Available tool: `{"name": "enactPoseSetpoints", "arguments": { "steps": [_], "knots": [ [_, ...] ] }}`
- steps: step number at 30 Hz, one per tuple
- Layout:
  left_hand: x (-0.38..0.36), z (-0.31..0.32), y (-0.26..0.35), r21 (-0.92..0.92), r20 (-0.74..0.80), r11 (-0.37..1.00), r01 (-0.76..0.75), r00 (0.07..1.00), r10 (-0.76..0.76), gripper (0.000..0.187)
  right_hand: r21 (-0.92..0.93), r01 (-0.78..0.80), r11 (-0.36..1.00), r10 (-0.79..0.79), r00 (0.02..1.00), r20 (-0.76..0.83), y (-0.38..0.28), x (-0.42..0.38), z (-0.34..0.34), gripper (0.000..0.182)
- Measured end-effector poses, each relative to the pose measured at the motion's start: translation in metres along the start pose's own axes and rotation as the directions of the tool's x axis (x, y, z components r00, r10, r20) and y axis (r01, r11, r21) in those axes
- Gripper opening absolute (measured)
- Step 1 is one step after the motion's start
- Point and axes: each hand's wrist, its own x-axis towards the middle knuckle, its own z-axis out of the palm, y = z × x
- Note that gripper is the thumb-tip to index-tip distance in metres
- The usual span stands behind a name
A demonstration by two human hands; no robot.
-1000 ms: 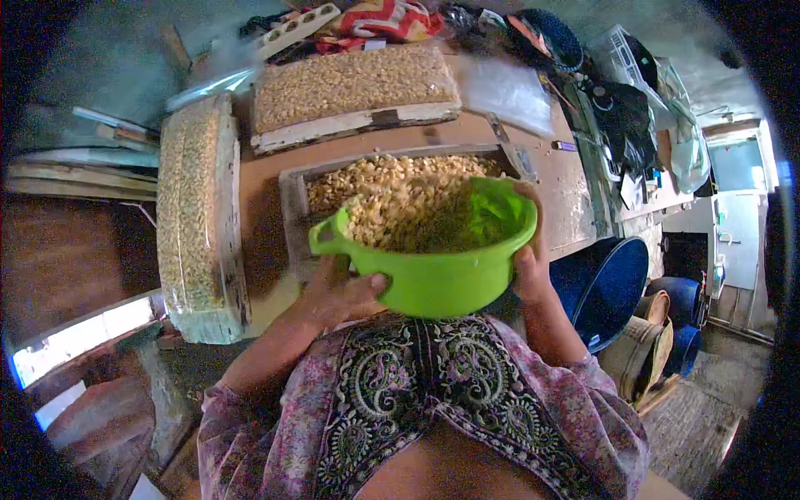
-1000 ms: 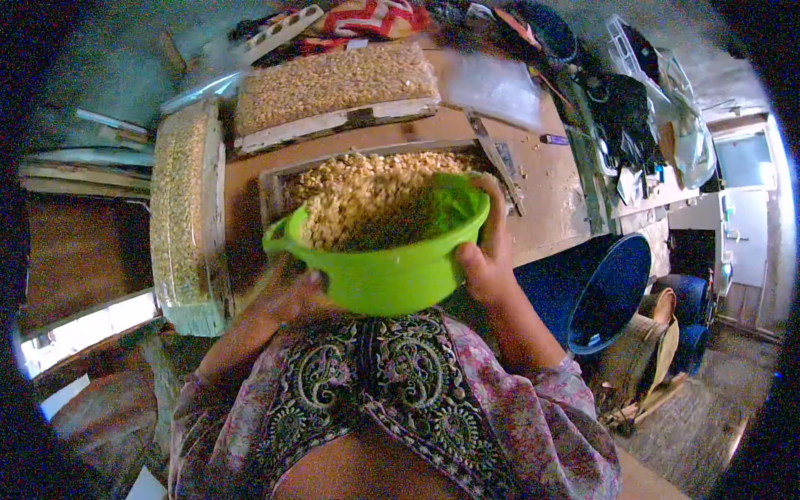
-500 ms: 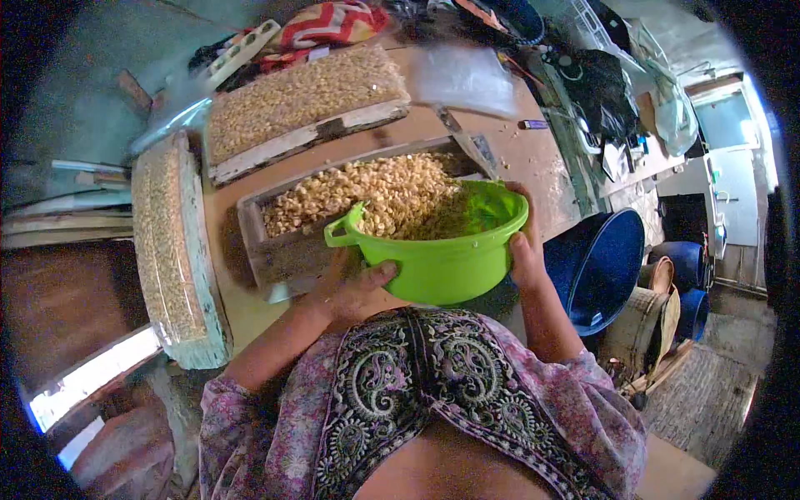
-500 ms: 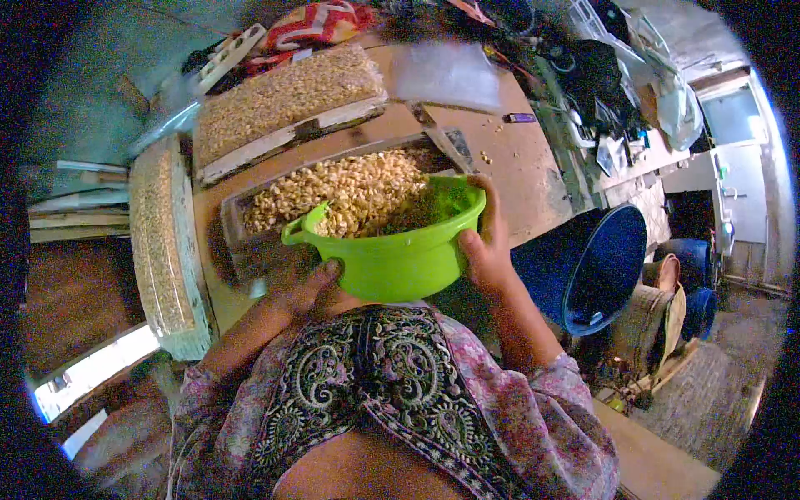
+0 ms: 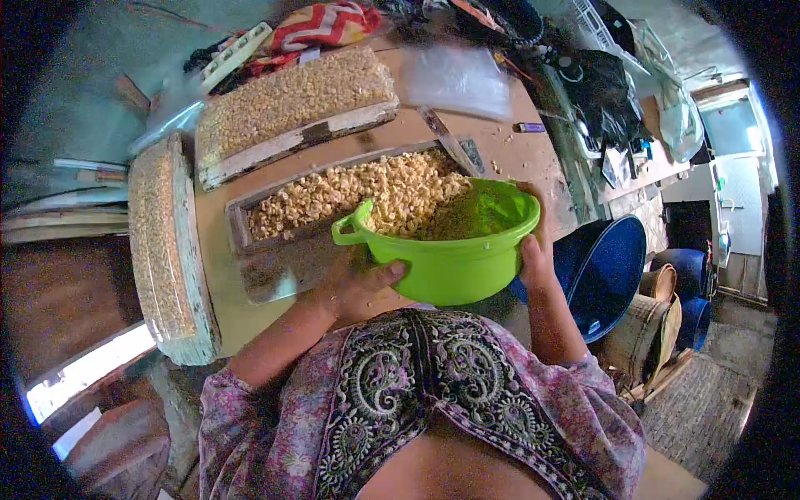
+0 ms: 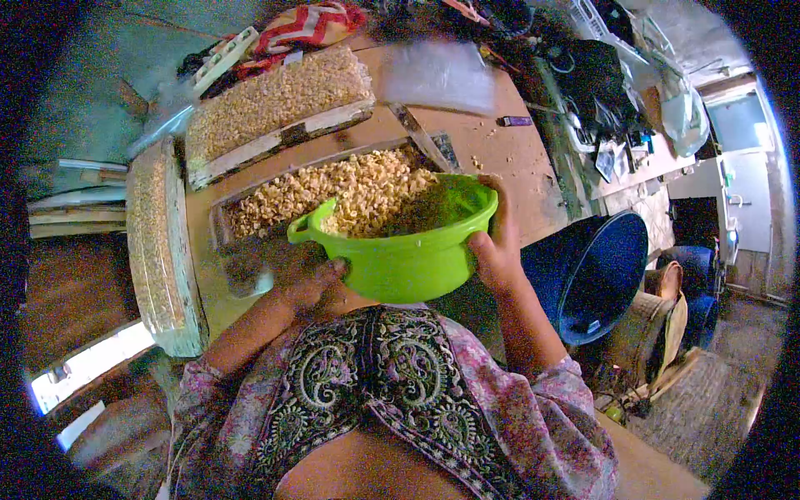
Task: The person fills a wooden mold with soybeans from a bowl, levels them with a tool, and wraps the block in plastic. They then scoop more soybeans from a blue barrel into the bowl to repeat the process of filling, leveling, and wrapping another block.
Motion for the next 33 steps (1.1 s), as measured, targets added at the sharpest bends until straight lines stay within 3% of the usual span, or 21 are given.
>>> {"name": "enactPoseSetpoints", "arguments": {
  "steps": [2,3,5,6,7,8,11,12,15,16,17,19,20,21,23,24,25,27,28,31,33],
  "knots": [
    [-0.004,0.003,0.003,0.462,-0.063,0.883,-0.089,0.989,0.132,0.045,0.010,0.040,0.999,-0.040,0.999,-0.012,-0.004,0.000,0.000,0.092],
    [-0.003,-0.013,-0.009,0.462,-0.065,0.882,-0.089,0.989,0.134,0.045,0.017,0.083,0.996,-0.083,0.996,-0.030,-0.006,-0.001,-0.001,0.094],
    [0.003,-0.059,-0.040,0.157,-0.049,0.960,-0.233,0.969,0.244,0.044,0.118,0.104,0.987,-0.102,0.994,-0.024,-0.011,0.000,-0.007,0.096],
    [0.000,-0.051,-0.026,0.165,-0.047,0.956,-0.244,0.966,0.254,0.044,0.082,0.115,0.990,-0.115,0.993,-0.005,-0.018,0.000,-0.008,0.097],
    [-0.006,-0.034,-0.003,-0.132,-0.077,0.970,-0.202,0.978,0.193,0.043,0.048,0.128,0.991,-0.129,0.992,0.014,-0.022,0.000,-0.010,0.100],
    [-0.010,-0.024,0.013,-0.417,-0.083,0.896,-0.150,0.988,0.127,0.042,0.276,0.235,0.932,-0.267,0.960,0.086,0.003,-0.001,-0.020,0.104],
    [-0.009,-0.036,0.026,-0.078,-0.253,0.984,-0.161,0.958,0.137,0.040,0.084,0.478,0.874,-0.485,0.853,0.195,0.017,0.016,-0.022,0.107],
    [-0.006,-0.043,0.027,-0.171,-0.319,0.980,-0.098,0.947,0.038,0.035,0.171,0.459,0.872,-0.490,0.832,0.260,0.019,0.023,-0.023,0.105],
    [-0.019,-0.079,0.034,0.093,-0.203,0.971,-0.221,0.950,0.236,0.037,0.108,0.554,0.826,-0.557,0.770,0.312,0.019,0.053,-0.023,0.103],
    [-0.030,-0.006,0.060,0.125,-0.236,0.938,-0.323,0.909,0.345,0.045,0.083,0.604,0.793,-0.598,0.745,0.295,-0.030,0.057,0.002,0.091],
    [-0.034,-0.016,0.065,0.139,-0.241,0.930,-0.341,0.899,0.366,0.045,0.101,0.616,0.782,-0.614,0.730,0.301,-0.042,0.066,0.007,0.091],
    [-0.041,-0.048,0.067,0.112,-0.499,0.971,-0.210,0.834,0.238,0.053,-0.527,0.382,0.759,-0.277,0.922,0.269,-0.051,0.080,0.016,0.067],
    [-0.043,-0.055,0.065,0.248,-0.521,0.939,-0.239,0.784,0.337,0.057,-0.526,0.479,0.702,-0.419,0.876,0.239,-0.053,0.085,0.032,0.039],
    [-0.045,-0.058,0.068,0.254,-0.528,0.934,-0.251,0.773,0.351,0.057,-0.514,0.494,0.701,-0.428,0.868,0.251,-0.057,0.094,0.051,0.039],
    [-0.054,-0.063,0.063,0.381,-0.696,0.899,-0.215,0.574,0.432,0.053,-0.469,0.612,0.637,-0.408,0.783,0.469,-0.056,0.104,0.094,0.031],
    [-0.063,-0.084,0.067,0.361,-0.750,0.932,0.034,0.604,0.269,0.045,-0.539,0.612,0.579,-0.278,0.770,0.575,-0.048,0.112,0.119,0.030],
    [-0.068,-0.081,0.062,0.358,-0.759,0.933,0.029,0.591,0.273,0.045,-0.595,0.630,0.498,-0.149,0.739,0.658,-0.035,0.126,0.144,0.029],
    [-0.076,-0.072,0.053,0.455,-0.714,0.871,-0.186,0.508,0.482,0.039,0.120,0.404,0.907,-0.366,0.613,0.701,0.062,0.171,0.206,0.026],
    [-0.086,-0.048,0.052,0.350,-0.741,0.901,-0.255,0.514,0.433,0.038,0.135,0.400,0.907,-0.371,0.603,0.706,0.044,0.159,0.212,0.026],
    [-0.099,-0.061,0.044,0.427,-0.722,0.849,-0.313,0.448,0.528,0.048,-0.062,0.660,0.749,-0.319,0.441,0.839,0.012,0.124,0.223,0.021],
    [-0.108,-0.072,0.039,0.549,-0.710,0.786,-0.285,0.338,0.618,0.061,-0.329,0.597,0.732,-0.074,0.549,0.832,0.017,0.101,0.240,0.017]
  ]
}}
